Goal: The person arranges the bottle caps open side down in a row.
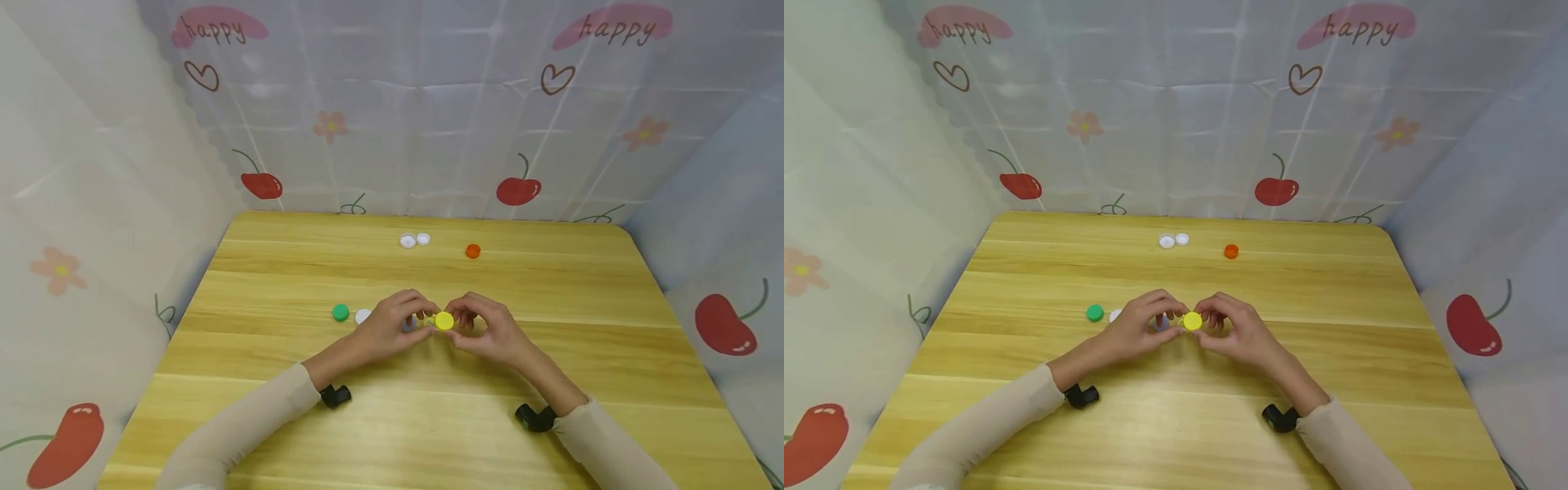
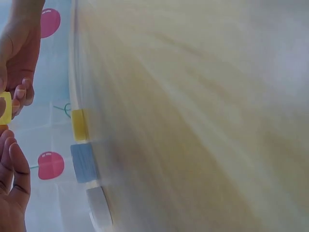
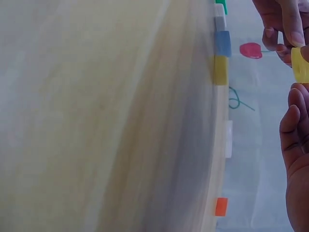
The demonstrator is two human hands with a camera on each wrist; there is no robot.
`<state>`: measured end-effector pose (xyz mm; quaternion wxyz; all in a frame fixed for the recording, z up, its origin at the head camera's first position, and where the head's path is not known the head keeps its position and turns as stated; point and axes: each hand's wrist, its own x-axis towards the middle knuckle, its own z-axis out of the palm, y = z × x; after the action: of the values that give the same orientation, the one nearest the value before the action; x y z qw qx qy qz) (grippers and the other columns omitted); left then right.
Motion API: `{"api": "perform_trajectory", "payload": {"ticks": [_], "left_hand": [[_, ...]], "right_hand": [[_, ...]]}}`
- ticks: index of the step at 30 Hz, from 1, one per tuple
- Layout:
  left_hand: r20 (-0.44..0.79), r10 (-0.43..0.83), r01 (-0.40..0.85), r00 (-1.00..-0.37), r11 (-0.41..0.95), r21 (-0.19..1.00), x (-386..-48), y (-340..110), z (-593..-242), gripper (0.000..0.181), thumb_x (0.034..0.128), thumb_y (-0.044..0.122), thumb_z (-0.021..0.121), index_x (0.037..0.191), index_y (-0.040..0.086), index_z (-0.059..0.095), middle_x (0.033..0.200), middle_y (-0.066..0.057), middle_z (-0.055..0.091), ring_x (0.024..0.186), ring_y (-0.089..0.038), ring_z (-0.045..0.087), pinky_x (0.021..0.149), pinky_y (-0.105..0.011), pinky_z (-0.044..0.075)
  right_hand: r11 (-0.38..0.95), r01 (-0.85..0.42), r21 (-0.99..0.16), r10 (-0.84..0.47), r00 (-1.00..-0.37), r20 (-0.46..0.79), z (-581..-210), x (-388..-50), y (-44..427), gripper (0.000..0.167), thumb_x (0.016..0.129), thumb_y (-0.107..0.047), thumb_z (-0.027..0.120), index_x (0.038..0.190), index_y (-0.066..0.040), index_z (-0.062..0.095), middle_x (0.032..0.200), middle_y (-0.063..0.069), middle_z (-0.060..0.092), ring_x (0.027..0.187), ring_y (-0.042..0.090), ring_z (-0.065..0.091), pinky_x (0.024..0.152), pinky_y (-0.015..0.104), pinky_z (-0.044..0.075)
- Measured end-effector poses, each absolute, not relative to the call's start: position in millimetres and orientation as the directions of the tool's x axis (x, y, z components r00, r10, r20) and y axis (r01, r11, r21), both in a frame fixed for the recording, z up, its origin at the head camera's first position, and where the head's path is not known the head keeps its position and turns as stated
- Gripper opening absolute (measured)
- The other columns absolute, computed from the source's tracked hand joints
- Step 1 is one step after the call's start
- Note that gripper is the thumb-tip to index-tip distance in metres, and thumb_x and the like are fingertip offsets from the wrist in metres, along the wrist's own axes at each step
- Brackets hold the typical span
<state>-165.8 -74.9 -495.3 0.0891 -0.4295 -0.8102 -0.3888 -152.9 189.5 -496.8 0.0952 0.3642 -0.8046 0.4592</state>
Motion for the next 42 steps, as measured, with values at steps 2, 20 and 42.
{"api": "perform_trajectory", "payload": {"ticks": [2, 20, 42], "left_hand": [[0.468, 0.635, 0.764, -0.614, 0.331, 0.553, -166.0, -73.8, -495.7, 0.026, 0.0988, 0.024, 0.081, 0.122, 0.016, 0.074, 0.114, 0.002, 0.071, 0.096, -0.012, 0.067, 0.077, -0.018, 0.057], [0.069, 0.718, 0.675, -0.692, 0.611, 0.414, -184.3, -40.7, -485.2, 0.027, 0.0984, 0.038, 0.08, 0.12, 0.022, 0.078, 0.103, 0.007, 0.069, 0.09, -0.004, 0.065, 0.078, -0.02, 0.052], [-0.05, 0.684, 0.623, -0.728, 0.69, 0.368, -193.1, -37.7, -496.5, 0.061, 0.089, 0.063, 0.082, 0.132, 0.02, 0.075, 0.108, 0.007, 0.066, 0.088, -0.008, 0.062, 0.075, -0.026, 0.051]], "right_hand": [[0.319, -0.676, -0.665, -0.502, -0.715, 0.486, -497.7, -152.1, 190.3, 0.038, 0.08, 0.001, 0.088, 0.112, -0.015, 0.074, 0.091, -0.001, 0.067, 0.076, 0.012, 0.062, 0.067, 0.025, 0.055], [0.647, -0.565, -0.511, -0.574, -0.803, 0.161, -487.5, -158.1, 204.3, 0.03, 0.087, -0.023, 0.088, 0.112, -0.017, 0.073, 0.097, -0.005, 0.071, 0.085, 0.01, 0.063, 0.078, 0.026, 0.056], [0.64, -0.451, -0.622, -0.571, -0.821, 0.007, -501.7, -171.5, 212.0, 0.048, 0.094, -0.035, 0.085, 0.133, -0.012, 0.07, 0.105, -0.001, 0.069, 0.091, 0.013, 0.062, 0.08, 0.026, 0.055]]}}
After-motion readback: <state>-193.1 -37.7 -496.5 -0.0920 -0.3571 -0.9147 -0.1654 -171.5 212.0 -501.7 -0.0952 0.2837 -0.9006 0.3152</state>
